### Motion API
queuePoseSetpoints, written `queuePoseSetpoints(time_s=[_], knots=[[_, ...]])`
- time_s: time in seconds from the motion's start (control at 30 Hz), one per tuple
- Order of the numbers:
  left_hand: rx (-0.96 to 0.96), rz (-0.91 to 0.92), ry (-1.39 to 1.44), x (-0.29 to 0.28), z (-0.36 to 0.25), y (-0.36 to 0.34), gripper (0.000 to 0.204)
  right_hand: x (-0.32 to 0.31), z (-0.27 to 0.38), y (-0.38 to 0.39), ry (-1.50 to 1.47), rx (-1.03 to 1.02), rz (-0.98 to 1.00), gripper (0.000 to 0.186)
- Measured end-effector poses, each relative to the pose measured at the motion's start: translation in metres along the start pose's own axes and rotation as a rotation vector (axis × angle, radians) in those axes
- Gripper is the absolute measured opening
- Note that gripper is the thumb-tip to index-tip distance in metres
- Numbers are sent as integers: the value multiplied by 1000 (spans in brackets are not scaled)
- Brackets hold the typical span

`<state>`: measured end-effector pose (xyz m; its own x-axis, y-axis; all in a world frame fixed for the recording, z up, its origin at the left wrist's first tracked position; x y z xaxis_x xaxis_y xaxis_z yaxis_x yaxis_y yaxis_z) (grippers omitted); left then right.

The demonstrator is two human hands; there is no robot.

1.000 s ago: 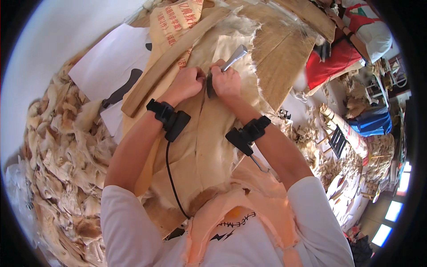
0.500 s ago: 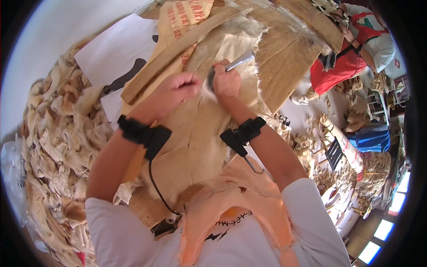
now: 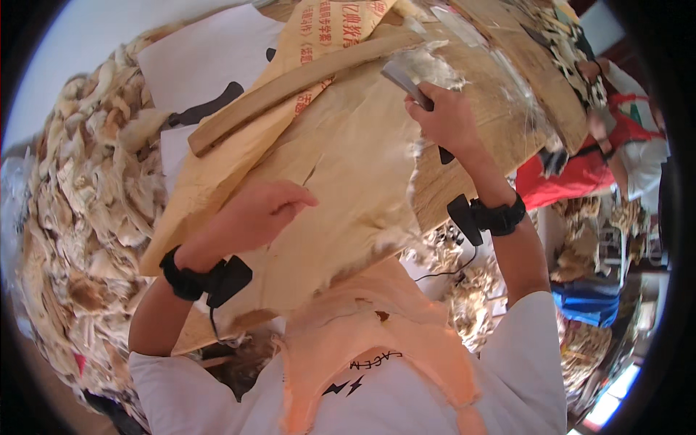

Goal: Cutting and sewing together animal hides using a template and a hand knife.

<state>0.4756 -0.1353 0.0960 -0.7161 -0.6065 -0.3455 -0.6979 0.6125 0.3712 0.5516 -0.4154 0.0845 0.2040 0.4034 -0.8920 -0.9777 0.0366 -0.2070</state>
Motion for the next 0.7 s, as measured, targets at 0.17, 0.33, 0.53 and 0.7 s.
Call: queuePoseSetpoints(time_s=[0.17, 0.33, 0.53, 0.7], knots=[[258, -192, -496, 56, -17, -26, 48, -3, -16, -40, 80, -184, 176, 24], [73, -373, -669, 79, -3, -54, 67, 11, -40, -75, -49, -334, 238, 25], [-67, -374, -671, 86, 14, -61, 76, 36, -46, -83, -71, -497, 287, 25], [16, -376, -637, 86, 21, -63, 80, 36, -44, -83, -105, -527, 327, 24]])
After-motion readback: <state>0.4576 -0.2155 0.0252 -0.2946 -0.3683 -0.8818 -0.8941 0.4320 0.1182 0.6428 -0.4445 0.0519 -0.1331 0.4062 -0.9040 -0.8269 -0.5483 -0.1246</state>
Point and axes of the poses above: each hand's wrist, its own y-axis away from the middle knuckle, its own x-axis out of the palm, z = x × y, the point moved 2 cm from there along -y, towards the middle knuckle, and after that the axes turned 6 degrees about y, right-handed, at the moved point
